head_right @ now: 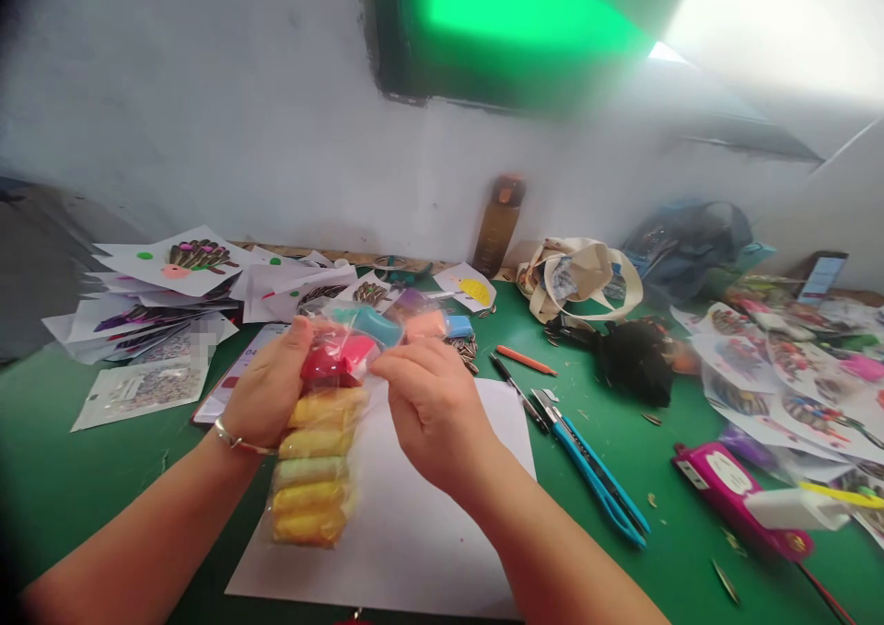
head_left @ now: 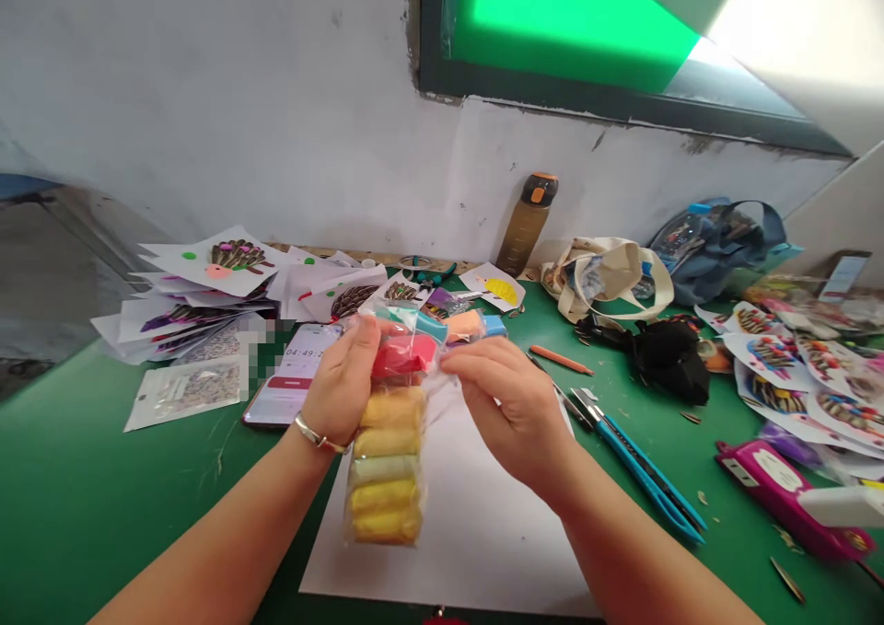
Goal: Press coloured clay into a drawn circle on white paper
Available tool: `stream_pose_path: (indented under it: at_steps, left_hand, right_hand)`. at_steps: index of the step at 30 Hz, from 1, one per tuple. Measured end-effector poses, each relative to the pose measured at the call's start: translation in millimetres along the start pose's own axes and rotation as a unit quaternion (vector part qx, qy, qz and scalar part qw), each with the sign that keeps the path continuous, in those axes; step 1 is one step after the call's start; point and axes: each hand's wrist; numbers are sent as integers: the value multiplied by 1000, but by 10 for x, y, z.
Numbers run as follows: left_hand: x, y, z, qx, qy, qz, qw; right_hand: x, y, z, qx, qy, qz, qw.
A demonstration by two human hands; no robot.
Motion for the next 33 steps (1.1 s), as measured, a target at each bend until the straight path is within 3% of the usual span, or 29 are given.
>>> stream_pose_path:
  at_steps: [5, 10, 14, 21, 27, 33]
  left_hand:
    - [-38, -10, -12, -17, 89, 84, 992]
    - [-48, 26, -35, -53, 95, 92, 990]
    - [-41, 59, -70, -51, 89, 114, 988]
    - [-48, 73, -83, -49, 65, 112, 990]
    - [-7, 55, -46, -38, 49, 103, 993]
    - [-50, 47, -74, -67, 60, 109, 990]
  right_hand:
    - [8, 33, -23, -138, 4, -48, 989]
    - [17, 59, -15, -212, 17, -48, 976]
    - [11, 23, -4, -276, 14, -30, 961]
    - [-52, 26, -41, -302, -13, -81, 950]
    - [-105, 106, -57, -270, 45, -61, 960]
    - [-89, 63, -49, -314, 60, -59, 946]
Point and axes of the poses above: each hand's wrist, its own z-axis towards the middle knuckle, its own y-axis out of the palm, x = y × z, and after that the axes turned 10 degrees about x, right-handed
